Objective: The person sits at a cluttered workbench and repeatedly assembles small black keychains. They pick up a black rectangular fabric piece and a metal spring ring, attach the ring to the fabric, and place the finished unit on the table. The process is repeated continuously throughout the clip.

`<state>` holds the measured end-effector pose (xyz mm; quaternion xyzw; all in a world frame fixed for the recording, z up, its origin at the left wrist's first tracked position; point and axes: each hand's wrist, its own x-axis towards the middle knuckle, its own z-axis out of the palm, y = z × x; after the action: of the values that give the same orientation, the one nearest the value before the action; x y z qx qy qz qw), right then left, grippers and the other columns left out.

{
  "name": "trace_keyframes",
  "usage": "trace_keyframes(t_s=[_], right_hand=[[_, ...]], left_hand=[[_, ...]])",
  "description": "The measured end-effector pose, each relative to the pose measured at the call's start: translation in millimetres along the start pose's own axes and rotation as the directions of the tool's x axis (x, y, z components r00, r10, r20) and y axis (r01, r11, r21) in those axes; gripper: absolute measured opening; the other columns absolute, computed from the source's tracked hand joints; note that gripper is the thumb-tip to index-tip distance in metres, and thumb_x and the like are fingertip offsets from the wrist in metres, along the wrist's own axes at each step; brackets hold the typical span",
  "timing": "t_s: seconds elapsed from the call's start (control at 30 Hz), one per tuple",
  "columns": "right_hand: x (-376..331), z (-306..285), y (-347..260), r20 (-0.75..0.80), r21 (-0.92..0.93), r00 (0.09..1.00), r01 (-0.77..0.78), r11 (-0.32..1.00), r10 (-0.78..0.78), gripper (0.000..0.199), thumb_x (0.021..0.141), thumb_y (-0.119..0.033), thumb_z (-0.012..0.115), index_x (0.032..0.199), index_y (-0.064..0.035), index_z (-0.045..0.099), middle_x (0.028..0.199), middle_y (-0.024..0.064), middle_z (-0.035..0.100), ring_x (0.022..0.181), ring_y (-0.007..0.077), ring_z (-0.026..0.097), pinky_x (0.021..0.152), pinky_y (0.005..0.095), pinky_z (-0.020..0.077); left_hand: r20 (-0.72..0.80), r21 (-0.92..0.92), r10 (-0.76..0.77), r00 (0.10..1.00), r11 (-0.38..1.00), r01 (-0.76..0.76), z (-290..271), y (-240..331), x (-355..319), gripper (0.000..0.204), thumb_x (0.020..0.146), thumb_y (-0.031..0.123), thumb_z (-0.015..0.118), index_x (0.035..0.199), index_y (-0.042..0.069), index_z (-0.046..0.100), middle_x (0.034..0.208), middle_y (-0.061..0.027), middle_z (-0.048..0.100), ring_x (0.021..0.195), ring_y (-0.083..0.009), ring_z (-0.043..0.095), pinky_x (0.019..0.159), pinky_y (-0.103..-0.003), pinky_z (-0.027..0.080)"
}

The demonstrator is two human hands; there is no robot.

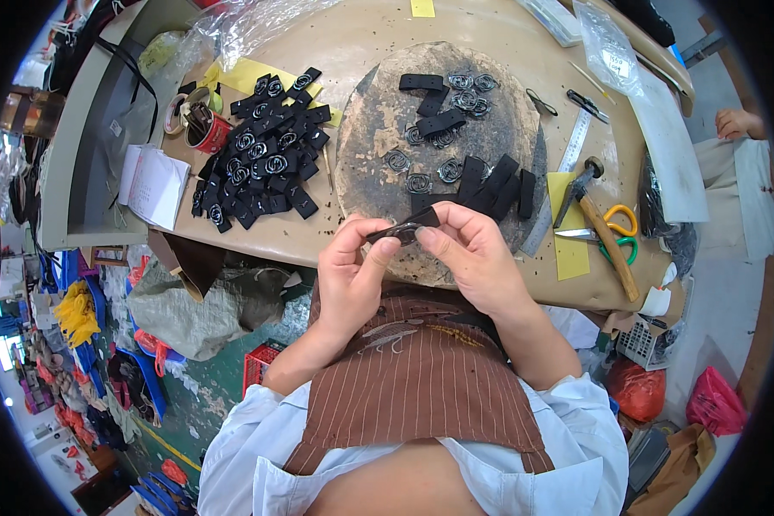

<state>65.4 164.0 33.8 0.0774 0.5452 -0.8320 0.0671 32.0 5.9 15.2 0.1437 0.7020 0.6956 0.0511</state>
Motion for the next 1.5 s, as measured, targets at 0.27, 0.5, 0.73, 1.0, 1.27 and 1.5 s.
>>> trace_keyframes(t_s=[0.27, 0.5, 0.73, 1.0, 1.27, 1.5], right_hand=[[-1.3, -3.1, -0.6, 0.079, -0.062, 0.996, 0.037, 0.997, -0.032, 0.014, 0.087, -0.008, 0.061, 0.098, 0.0004, 0.061, 0.090, -0.0007, 0.060, 0.083, 0.0061, 0.054, 0.076, 0.0211, 0.0439], [-2.9, 3.2, -12.7, 0.272, -0.646, 0.813, 0.551, 0.529, -0.515, 0.011, 0.076, -0.005, 0.069, 0.084, -0.0023, 0.062, 0.075, 0.0068, 0.059, 0.068, 0.0222, 0.055, 0.064, 0.0299, 0.0434], [-4.9, 7.2, -5.2, 0.256, -0.588, 0.820, 0.553, 0.591, -0.512, 0.012, 0.076, -0.006, 0.069, 0.083, -0.0028, 0.060, 0.072, 0.0077, 0.058, 0.065, 0.0229, 0.053, 0.060, 0.0315, 0.0417], [-8.6, 8.6, 15.6, 0.141, -0.525, 0.817, 0.541, 0.657, -0.560, 0.013, 0.079, -0.008, 0.068, 0.086, -0.0020, 0.059, 0.074, 0.0085, 0.058, 0.065, 0.0218, 0.053, 0.063, 0.0312, 0.0421], [-8.8, 11.1, 17.8, 0.161, -0.445, 0.825, 0.551, 0.706, -0.542, 0.013, 0.081, -0.008, 0.066, 0.088, -0.0011, 0.057, 0.076, 0.0098, 0.057, 0.067, 0.0195, 0.054, 0.063, 0.0292, 0.0419], [-13.2, 12.4, 23.6, 0.112, -0.330, 0.867, 0.493, 0.805, -0.485, 0.013, 0.086, -0.010, 0.062, 0.090, -0.0006, 0.055, 0.078, 0.0089, 0.056, 0.070, 0.0172, 0.054, 0.063, 0.0281, 0.0418]], left_hand=[[0.023, 0.163, 0.100, 0.995, 0.981, -0.102, -3.9, 5.9, -10.3, 0.010, 0.080, 0.012, 0.066, 0.087, 0.005, 0.063, 0.074, -0.0032, 0.058, 0.073, -0.0168, 0.053, 0.070, -0.030, 0.035], [0.189, -0.450, -0.282, 0.941, 0.827, 0.338, -6.3, 5.3, -14.6, 0.013, 0.086, 0.006, 0.061, 0.099, 0.002, 0.062, 0.092, -0.0031, 0.059, 0.084, -0.0098, 0.054, 0.078, -0.024, 0.044], [0.269, -0.616, -0.287, 0.919, 0.683, 0.393, -9.6, -7.1, -12.0, 0.016, 0.087, 0.008, 0.062, 0.100, 0.002, 0.060, 0.101, -0.0043, 0.060, 0.096, -0.0112, 0.056, 0.089, -0.027, 0.043], [0.291, -0.611, -0.311, 0.905, 0.667, 0.426, -6.3, -2.5, -11.9, 0.014, 0.088, 0.010, 0.060, 0.098, 0.001, 0.060, 0.105, -0.0072, 0.060, 0.103, -0.0143, 0.054, 0.093, -0.029, 0.041], [0.106, -0.552, -0.060, 0.993, 0.827, 0.109, -0.4, -3.9, -13.9, 0.016, 0.086, 0.011, 0.063, 0.096, 0.000, 0.058, 0.110, -0.0085, 0.053, 0.104, -0.0167, 0.052, 0.093, -0.030, 0.039], [0.184, -0.360, -0.076, 0.980, 0.922, 0.140, -9.3, 2.9, -9.1, 0.015, 0.085, 0.010, 0.062, 0.095, -0.001, 0.059, 0.107, -0.0105, 0.054, 0.104, -0.0198, 0.052, 0.093, -0.032, 0.039]])
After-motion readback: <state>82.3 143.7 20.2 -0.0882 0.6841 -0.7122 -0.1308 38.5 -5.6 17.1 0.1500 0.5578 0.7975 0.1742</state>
